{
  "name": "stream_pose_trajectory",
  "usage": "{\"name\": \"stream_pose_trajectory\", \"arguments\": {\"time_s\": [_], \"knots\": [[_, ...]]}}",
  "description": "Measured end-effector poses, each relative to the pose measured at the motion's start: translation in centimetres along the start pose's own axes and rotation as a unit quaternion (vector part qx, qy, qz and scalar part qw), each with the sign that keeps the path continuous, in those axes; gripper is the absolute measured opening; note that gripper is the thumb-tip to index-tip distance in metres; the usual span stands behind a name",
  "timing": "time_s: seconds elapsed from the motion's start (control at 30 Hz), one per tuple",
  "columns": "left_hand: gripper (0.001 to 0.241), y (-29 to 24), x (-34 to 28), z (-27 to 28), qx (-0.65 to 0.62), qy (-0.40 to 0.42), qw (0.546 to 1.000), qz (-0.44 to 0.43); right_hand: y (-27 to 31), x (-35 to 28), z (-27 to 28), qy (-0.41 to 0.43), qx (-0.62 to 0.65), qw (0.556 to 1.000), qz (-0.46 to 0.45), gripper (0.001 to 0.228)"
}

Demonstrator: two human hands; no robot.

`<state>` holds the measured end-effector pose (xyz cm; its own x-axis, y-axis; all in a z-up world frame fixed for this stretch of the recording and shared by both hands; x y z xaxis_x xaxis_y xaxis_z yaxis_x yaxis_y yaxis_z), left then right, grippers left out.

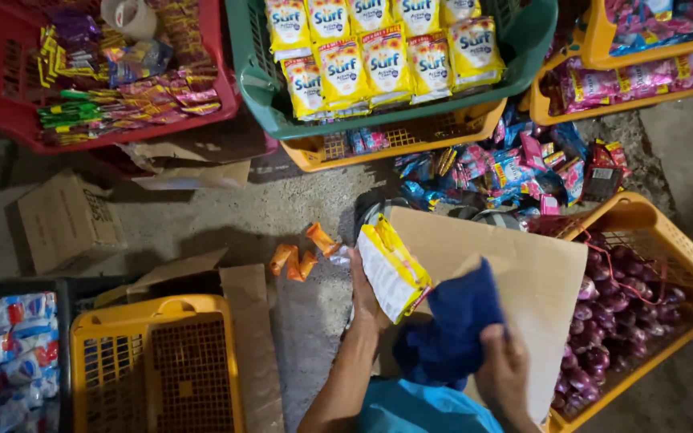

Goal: The recorder is using a cloth to wipe dust off individual detergent packets and snack bags in a storage area.

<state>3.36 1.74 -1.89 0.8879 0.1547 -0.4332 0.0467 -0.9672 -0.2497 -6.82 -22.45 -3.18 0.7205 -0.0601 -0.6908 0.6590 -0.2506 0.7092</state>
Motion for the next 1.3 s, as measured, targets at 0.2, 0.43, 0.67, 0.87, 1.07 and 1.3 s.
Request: {"name": "stream_pose_trajectory", "arguments": {"time_s": [0.2,0.43,0.67,0.87,1.07,1.3], "knots": [[0.088,1.5,-0.3,-0.8,0.078,-0.009,0.996,-0.044,-3.7,1.7,-4.4,-0.023,-0.128,0.991,0.023,0.039],[0.088,2.5,-0.2,1.3,0.11,0.009,0.994,-0.022,3.0,0.3,-8.5,0.03,-0.069,0.996,0.051,0.051],[0.095,2.3,0.3,1.7,0.121,0.005,0.992,-0.023,0.1,1.8,-6.7,0.075,-0.132,0.986,0.066,0.055],[0.083,2.3,-0.1,0.0,0.14,-0.03,0.989,-0.02,0.2,5.1,-4.9,0.061,-0.051,0.996,-0.031,0.054],[0.091,2.2,0.9,3.5,0.071,0.01,0.997,-0.019,2.3,0.9,-7.5,0.158,-0.051,0.985,-0.046,0.056],[0.101,1.1,0.8,7.7,-0.019,0.09,0.996,-0.009,0.8,3.0,0.1,0.126,-0.272,0.948,-0.111,0.06]]}}
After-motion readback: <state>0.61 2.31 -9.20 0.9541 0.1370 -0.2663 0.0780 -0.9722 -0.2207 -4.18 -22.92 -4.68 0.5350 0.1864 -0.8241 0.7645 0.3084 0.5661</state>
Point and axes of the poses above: each hand's wrist, its own x-axis towards the middle knuckle, its own z-axis out of the back of the hand, y = z × x, the point moved 1 cm from there along x, towards the middle knuckle, and after that the axes turned 15 degrees about -z, right-handed, at the moved point
